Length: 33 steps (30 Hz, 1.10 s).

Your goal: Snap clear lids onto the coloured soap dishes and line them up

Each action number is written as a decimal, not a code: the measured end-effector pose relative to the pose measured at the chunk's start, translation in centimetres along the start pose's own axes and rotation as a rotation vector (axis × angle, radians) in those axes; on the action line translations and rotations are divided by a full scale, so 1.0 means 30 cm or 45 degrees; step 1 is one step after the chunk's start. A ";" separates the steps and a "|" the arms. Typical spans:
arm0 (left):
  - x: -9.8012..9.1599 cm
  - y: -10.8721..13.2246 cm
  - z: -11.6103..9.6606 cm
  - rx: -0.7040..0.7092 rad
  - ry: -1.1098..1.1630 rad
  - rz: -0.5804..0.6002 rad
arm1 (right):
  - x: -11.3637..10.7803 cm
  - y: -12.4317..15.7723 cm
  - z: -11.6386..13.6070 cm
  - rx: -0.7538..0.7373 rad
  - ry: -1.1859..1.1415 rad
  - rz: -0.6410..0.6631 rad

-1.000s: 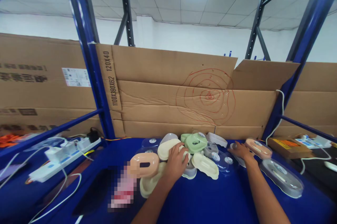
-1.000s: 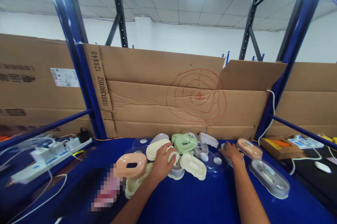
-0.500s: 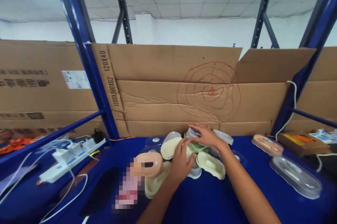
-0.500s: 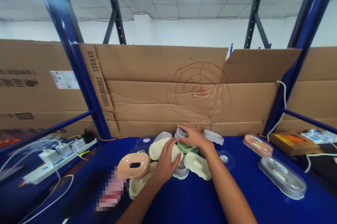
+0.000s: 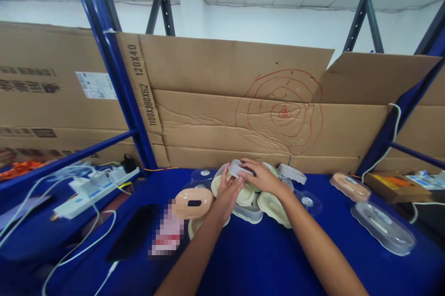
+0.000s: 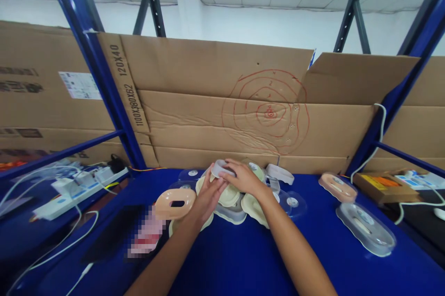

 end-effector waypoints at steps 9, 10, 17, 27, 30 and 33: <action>-0.027 -0.015 -0.001 -0.038 0.101 -0.072 | -0.020 -0.010 0.014 0.018 0.214 0.014; -0.029 -0.017 -0.001 -0.014 0.025 -0.077 | -0.025 -0.012 0.005 0.043 0.251 -0.014; -0.073 -0.023 0.000 0.284 -0.641 -0.264 | -0.023 -0.002 -0.063 0.050 0.443 -0.054; -0.026 0.021 0.022 0.563 -1.496 -0.195 | -0.431 0.428 -0.219 0.527 0.726 -0.278; -0.009 0.026 0.036 0.533 -1.584 -0.157 | -0.575 0.875 -0.319 1.130 1.143 -0.324; 0.000 0.032 0.047 0.503 -1.644 -0.126 | -0.618 1.258 -0.393 1.501 1.206 -0.337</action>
Point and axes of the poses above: each hand's wrist, its own y-axis away from the middle knuckle, its own x-axis out of the palm, z = x × y, the point moved 3 cm from there along -y, towards the middle knuckle, and after that the axes turned 7 degrees about -x, right-handed, at the moved point
